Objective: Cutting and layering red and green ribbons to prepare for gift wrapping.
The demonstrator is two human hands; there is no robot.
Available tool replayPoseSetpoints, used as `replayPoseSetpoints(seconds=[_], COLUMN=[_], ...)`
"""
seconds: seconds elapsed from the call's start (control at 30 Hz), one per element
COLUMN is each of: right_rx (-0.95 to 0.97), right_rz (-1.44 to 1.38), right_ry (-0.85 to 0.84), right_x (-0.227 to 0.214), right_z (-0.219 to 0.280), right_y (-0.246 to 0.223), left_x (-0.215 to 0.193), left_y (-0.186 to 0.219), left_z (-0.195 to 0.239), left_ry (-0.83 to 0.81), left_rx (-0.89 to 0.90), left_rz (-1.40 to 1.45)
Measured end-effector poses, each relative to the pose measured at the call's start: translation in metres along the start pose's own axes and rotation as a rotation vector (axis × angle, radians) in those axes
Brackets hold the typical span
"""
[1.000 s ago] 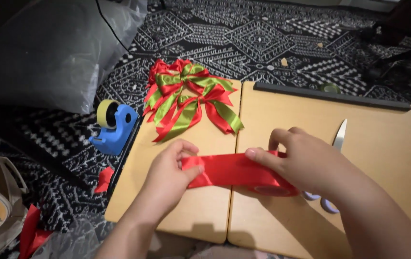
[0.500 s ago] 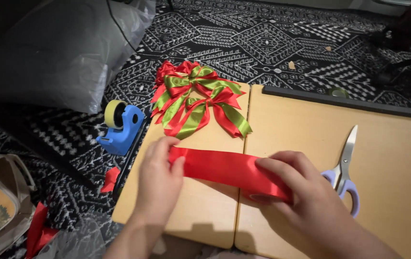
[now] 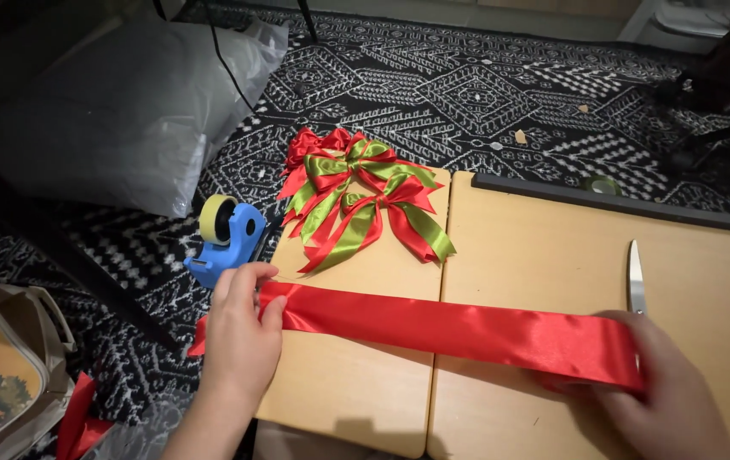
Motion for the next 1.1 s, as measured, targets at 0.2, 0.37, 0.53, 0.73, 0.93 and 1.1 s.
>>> replayPoseSetpoints(seconds=[0.2, 0.37, 0.53, 0.73, 0.93, 1.1], right_rx=[-0.148, -0.51, -0.943, -0.395, -0.328, -0.279], right_rz=[0.179, 0.006, 0.187, 0.068, 0.16, 0.163], right_ry=[0.189, 0.359, 0.477, 0.384, 0.419, 0.47], right_x=[-0.013, -0.03, -0.038, -0.06, -0.072, -0.074], right_z=[-0.022, -0.011, 0.004, -0.032, -0.034, -0.038], right_y=[0.109, 0.103, 0.124, 0.19, 0.233, 0.262], left_x=[-0.001, -0.002, -0.004, -0.002, 0.0, -0.001], left_y=[-0.003, -0.006, -0.004, -0.009, -0.016, -0.018], left_z=[-0.006, -0.007, -0.004, -0.002, -0.001, -0.001], left_ry=[0.059, 0.063, 0.057, 0.095, 0.171, 0.158], left_rx=[0.046, 0.002, -0.122, -0.104, 0.015, -0.054], left_rz=[-0.048, -0.045, -0.052, -0.057, -0.037, -0.087])
Point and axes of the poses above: each hand's wrist, its own z-axis away from the middle knuckle, its own x-axis out of the palm, y = z × x, the point moved 7 cm from there along -z, towards the middle knuckle, and after that the axes turned 2 degrees about -x, right-handed, at the moved point
